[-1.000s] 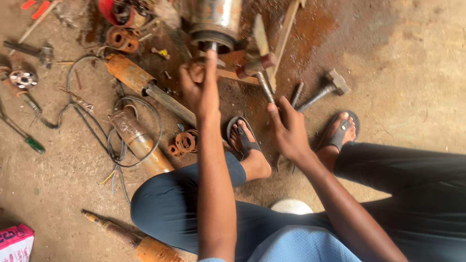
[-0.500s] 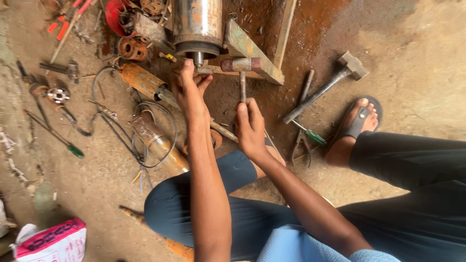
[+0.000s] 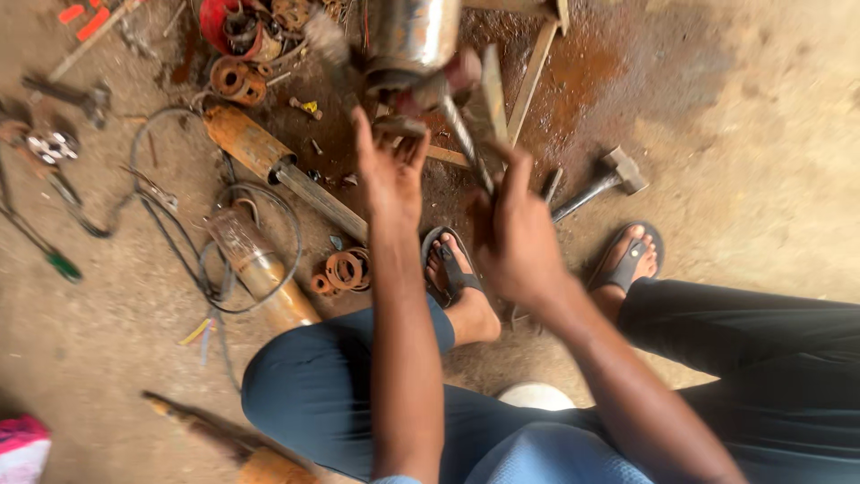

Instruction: The person is seated on the floor in a workshop, using a hammer to repeatedly strike a metal ring or flange on a cylindrical mechanical component mounted on a wooden stand. The person holds the component steady with one hand while hammering with the other.

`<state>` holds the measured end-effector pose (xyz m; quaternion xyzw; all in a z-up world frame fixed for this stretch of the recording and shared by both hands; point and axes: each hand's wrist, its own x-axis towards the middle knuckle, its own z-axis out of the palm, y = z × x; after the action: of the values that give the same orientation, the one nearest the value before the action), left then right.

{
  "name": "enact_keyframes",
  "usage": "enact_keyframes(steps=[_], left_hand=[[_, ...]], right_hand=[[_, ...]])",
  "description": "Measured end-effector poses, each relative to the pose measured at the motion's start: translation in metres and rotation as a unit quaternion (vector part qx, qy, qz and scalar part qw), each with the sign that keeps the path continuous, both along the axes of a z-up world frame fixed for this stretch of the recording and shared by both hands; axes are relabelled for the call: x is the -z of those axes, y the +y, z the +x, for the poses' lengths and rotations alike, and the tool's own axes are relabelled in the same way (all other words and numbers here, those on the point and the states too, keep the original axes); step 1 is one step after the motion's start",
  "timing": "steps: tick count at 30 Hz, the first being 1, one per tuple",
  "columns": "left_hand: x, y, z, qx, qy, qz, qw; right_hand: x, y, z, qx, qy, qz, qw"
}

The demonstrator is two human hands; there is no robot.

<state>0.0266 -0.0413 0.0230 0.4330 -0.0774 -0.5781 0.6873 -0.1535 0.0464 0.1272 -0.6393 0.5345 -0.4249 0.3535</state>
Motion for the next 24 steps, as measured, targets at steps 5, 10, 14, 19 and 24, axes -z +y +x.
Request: enact_keyframes(steps=[5, 10, 14, 19, 24], left_hand=[[0.016, -0.004, -0.019, -0.03, 0.123, -0.052, 0.991], [0.02, 0.0, -0.02, -0.042, 0.179, -0.018, 0.983], [0.022, -0.007, -0.029, -0.034, 0.156, -0.019, 0.987], [0.028, -0.002, -0.029, -0.022, 0.177, -0.036, 0.983], [0.025, -0.005, -0.034, -0.031, 0.175, -0.027, 0.984]], right_hand=[[-0.023, -0.035, -0.017, -0.081, 0.211, 0.012, 0.974], [-0.052, -0.048, -0.01, -0.129, 0.421, -0.036, 0.897], [-0.08, -0.06, -0.012, -0.123, 0.519, -0.028, 0.845], [-0.085, -0.062, -0.009, -0.16, 0.417, -0.031, 0.895], [-0.101, -0.067, 0.0, -0.131, 0.444, -0.022, 0.886]])
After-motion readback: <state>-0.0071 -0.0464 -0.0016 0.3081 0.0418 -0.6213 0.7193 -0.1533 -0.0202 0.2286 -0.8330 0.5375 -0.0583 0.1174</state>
